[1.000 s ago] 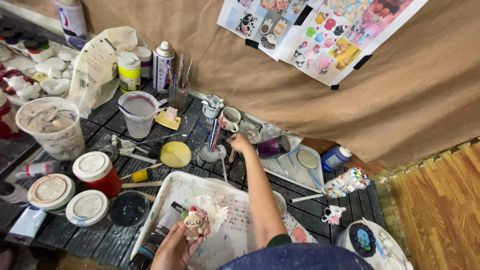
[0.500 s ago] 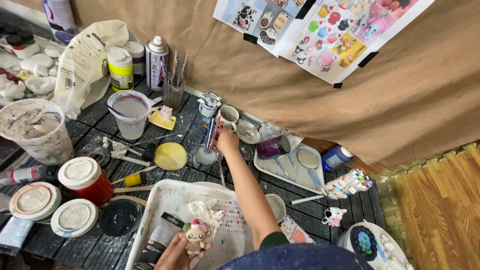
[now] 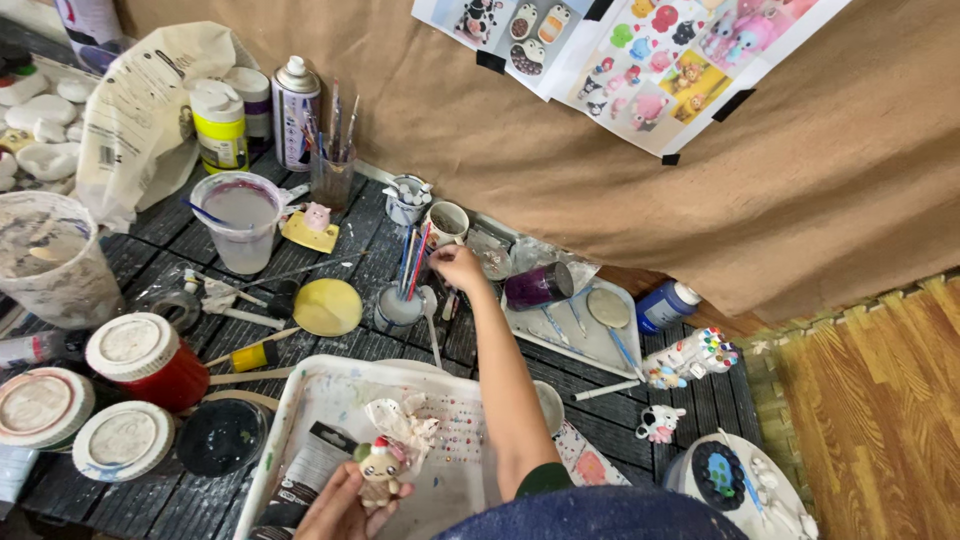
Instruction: The person paints a small figurine using a fine brush and red paint. They dip the brush into a paint container, apply paint to the figurine's details, and rotate the object to access different sides.
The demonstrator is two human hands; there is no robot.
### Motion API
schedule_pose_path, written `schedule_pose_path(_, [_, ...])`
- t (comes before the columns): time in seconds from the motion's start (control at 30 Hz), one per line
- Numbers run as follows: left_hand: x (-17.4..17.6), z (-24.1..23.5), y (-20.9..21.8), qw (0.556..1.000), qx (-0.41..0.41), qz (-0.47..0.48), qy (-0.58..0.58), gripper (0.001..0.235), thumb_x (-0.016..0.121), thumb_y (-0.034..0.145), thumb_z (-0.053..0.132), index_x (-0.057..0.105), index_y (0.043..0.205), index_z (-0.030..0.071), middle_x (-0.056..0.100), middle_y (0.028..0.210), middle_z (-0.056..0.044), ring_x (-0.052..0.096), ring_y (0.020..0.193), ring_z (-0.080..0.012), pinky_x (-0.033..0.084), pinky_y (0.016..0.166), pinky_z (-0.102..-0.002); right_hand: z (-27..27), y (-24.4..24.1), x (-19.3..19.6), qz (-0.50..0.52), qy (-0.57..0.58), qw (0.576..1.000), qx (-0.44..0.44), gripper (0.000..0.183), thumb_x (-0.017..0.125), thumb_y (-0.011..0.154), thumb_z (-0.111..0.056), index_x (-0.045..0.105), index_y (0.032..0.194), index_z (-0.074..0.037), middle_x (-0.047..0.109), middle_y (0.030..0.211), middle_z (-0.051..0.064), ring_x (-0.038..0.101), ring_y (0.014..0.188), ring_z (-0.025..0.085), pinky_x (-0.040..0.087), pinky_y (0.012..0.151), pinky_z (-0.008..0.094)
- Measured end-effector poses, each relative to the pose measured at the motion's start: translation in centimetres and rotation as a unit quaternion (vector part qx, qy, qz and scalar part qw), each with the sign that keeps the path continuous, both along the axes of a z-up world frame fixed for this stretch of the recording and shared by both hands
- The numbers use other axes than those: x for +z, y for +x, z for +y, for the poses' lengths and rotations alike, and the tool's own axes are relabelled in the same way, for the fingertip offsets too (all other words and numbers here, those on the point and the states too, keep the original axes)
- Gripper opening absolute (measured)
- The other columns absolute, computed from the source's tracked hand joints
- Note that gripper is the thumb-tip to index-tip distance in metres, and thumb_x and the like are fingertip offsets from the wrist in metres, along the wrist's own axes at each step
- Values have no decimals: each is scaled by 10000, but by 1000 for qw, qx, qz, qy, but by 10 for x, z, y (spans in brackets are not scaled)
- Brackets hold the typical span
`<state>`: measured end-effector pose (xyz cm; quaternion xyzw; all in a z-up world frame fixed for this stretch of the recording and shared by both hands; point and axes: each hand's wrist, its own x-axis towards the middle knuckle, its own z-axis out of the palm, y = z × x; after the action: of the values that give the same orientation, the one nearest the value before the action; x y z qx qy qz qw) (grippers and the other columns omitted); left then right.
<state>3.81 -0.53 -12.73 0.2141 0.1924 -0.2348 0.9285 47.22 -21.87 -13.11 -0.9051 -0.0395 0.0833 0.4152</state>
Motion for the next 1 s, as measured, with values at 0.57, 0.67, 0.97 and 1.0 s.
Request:
schedule_pose_path(0.57, [114,19,4,996,43,-32,70,488,377,1020,274,496,1389,-24,647,1317,-209,686,1136,-336,523,972,-406,-44,-39,19,57,71,996,5,357,821,825,-274,707,1131,-128,753,1020,25,710,862,123,607,621,311])
schedule_pose_path(0.67, [128,25,-5,998,39,-14,56,453,416,1002,247,509,1349,-29,668,1302,-221,687,1171,-326,490,1005,-415,-36,-53,18,-249,3,968,0,295,821,886,-297,759,1097,-100,790,1026,42,729,891,155,556,741,274])
schedule_pose_path(0.97, [116,12,-30,990,82,-95,68,378,473,1024,246,549,1309,9,658,1292,-133,619,1185,-225,462,1034,-395,-63,-216,124,7,258,965,-56,288,666,990,-291,671,1203,-97,724,1066,35,666,858,135,539,646,268])
schedule_pose_path(1.0, [115,8,-33,989,80,-109,64,366,477,1023,240,545,1300,12,656,1298,-116,616,1189,-219,457,1032,-393,-65,-255,132,35,315,949,-7,276,615,1031,-268,645,1235,-85,723,1098,48,670,884,143,547,665,278])
